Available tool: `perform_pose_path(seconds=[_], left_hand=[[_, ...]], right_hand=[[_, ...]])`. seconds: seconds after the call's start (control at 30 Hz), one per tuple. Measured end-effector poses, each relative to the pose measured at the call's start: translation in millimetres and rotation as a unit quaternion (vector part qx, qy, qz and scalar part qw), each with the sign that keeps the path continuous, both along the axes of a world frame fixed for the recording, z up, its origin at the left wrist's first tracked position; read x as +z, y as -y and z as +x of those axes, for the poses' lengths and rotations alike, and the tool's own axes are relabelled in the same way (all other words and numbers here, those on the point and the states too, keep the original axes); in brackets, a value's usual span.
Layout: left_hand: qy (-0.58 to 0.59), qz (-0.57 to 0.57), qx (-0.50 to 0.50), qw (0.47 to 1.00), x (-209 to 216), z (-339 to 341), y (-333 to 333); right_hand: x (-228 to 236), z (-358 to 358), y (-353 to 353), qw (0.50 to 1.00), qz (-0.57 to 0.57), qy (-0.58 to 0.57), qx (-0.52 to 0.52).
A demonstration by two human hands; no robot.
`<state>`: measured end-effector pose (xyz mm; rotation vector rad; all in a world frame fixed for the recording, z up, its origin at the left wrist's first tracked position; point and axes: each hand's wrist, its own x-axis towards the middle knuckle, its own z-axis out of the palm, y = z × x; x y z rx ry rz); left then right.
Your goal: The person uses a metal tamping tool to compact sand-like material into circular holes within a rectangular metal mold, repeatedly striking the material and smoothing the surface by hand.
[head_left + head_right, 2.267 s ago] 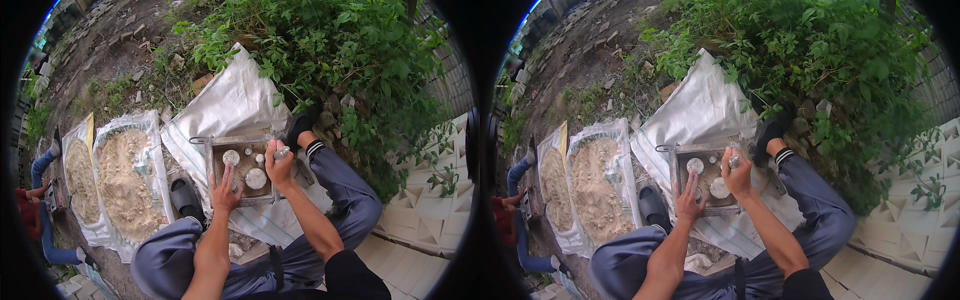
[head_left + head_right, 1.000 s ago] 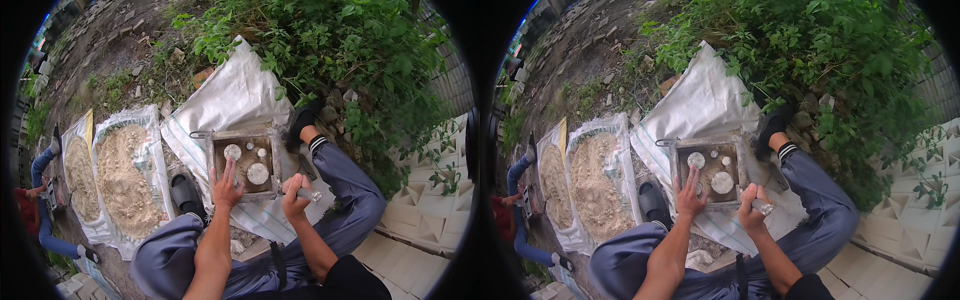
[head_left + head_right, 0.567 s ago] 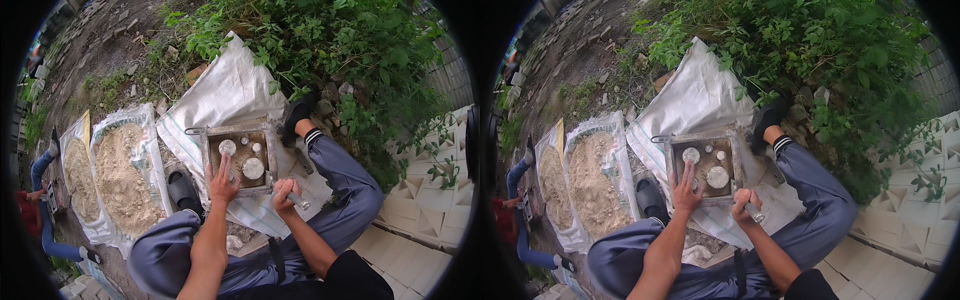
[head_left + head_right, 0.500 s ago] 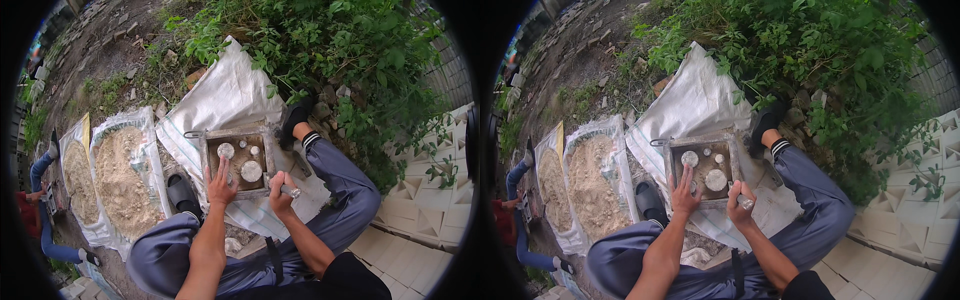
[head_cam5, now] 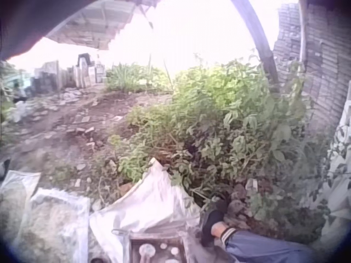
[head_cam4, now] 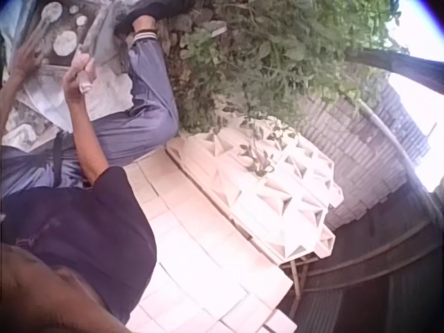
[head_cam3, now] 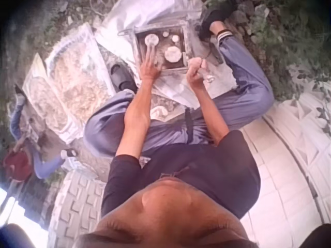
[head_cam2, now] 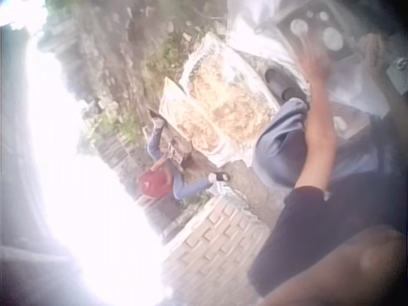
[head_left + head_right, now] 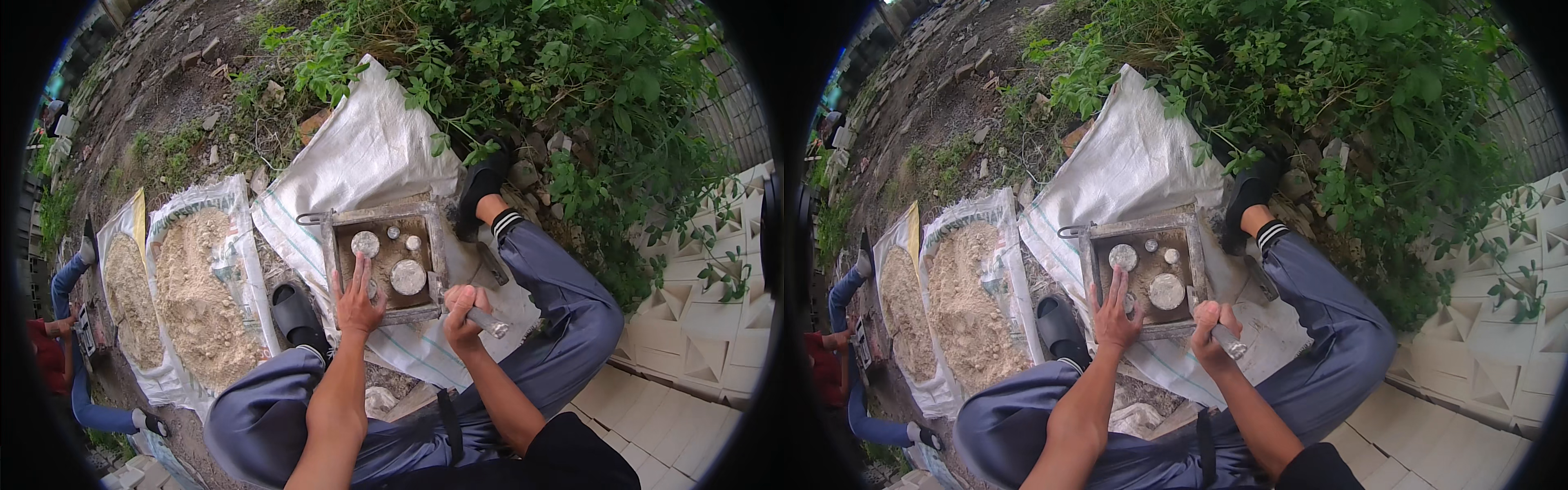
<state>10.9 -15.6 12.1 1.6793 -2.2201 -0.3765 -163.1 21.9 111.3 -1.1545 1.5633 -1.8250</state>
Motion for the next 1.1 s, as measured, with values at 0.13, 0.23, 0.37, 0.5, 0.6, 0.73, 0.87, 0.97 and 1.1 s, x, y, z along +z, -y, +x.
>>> perform_pose_path(seconds=[0.13, 0.23, 0.37, 0.5, 0.6, 0.73, 0.87, 0.97, 1.1], left_hand=[[-0.004, 0.027, 0.006, 1.0, 0, 4, 4], [-0.005, 0.012, 0.009, 1.0, 3, -1, 5], [-0.019, 0.03, 0.003, 0.999, 5, -5, 8], [0.013, 0.007, 0.009, 1.0, 0, 5, -1], [-0.013, -0.005, 0.002, 1.0, -1, -3, 8], [-0.011, 0.043, 0.017, 0.999, -2, 5, 3], [0.012, 0.0, 0.012, 1.0, -3, 5, 3], [-0.001, -0.011, 0.0, 1.0, 1, -3, 7], [-0.005, 0.053, 0.013, 0.999, 4, 7, 2]], right_hand=[[-10, 0, 20, 0.969, 0.069, -0.234, 0.044], [14, 1, 23, 0.998, 0.042, -0.033, -0.04], [-51, -19, 46, 0.987, 0.082, -0.136, -0.032], [20, 0, 62, 0.992, 0.069, -0.088, -0.051], [-24, -8, 68, 0.994, 0.032, -0.074, -0.069], [-33, -13, 95, 0.981, 0.072, -0.177, -0.021], [12, 3, 97, 0.994, -0.024, 0.002, -0.104], [-49, -20, 108, 0.985, 0.031, -0.17, -0.021], [0, -3, 122, 0.988, 0.04, -0.142, -0.047]])
